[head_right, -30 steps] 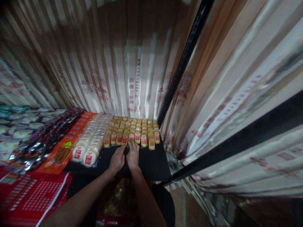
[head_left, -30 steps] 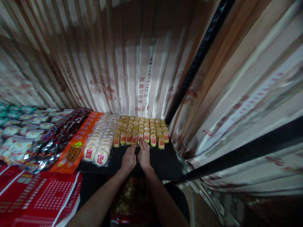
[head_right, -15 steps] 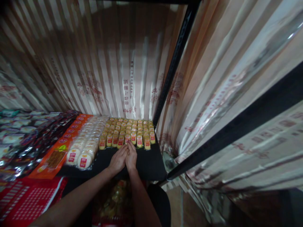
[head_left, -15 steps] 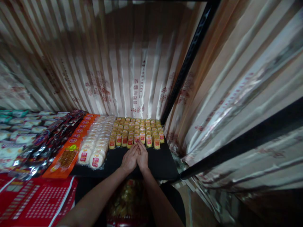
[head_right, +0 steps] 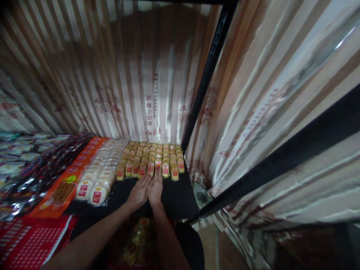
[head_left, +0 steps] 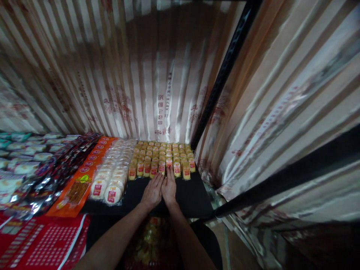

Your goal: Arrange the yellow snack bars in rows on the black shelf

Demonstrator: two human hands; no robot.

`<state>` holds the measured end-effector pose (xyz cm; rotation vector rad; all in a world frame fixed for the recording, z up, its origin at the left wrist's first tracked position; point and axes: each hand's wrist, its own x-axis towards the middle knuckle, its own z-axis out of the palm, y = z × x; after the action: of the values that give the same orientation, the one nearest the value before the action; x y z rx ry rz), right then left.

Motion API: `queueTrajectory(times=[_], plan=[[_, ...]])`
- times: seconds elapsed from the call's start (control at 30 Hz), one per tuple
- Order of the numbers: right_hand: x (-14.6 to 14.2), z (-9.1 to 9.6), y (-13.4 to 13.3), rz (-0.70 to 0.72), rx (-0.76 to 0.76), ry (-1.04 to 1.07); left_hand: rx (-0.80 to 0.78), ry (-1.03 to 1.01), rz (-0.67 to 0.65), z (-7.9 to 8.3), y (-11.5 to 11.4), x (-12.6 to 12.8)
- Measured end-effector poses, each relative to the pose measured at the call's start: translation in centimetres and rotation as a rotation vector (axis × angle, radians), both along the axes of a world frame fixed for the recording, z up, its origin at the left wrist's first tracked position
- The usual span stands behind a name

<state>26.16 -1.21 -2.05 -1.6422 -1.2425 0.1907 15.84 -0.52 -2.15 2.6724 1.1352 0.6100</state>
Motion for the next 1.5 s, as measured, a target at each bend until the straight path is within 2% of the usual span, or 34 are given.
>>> queueTrajectory(times=[0.23,0.43,0.67,0.8,1.07,1.5], plan=[[0.3,-0.7,0.9,0.009,-0.016,-0.047,-0.024,0.022,0.003,0.1,0.0,0.0],[0.8,0.4,-0.1,0.044,0.027,-0.150,0.058,0.025,-0.031,0.4,-0.2,-0.3],[2.0,1.4,-2.3,-0.127,-0.004,-0.289,0.158,-0.026,0.067,0.8,-0.5,-0.3],[2.4,1.0,-2.3,-0.148,-0.047,-0.310,0.154,-0.060,0.076,0.4,-0.5,-0.2],[2.8,-0.2,-0.9,-0.114,-0.036,-0.297,0.161,-0.092,0.054,-0.3,-0.2,-0.2],[2.7,-0.4,-1.1,-0.111,-0.056,-0.328,0.150,-0.048,0.052,0.1,-0.3,-0.2]])
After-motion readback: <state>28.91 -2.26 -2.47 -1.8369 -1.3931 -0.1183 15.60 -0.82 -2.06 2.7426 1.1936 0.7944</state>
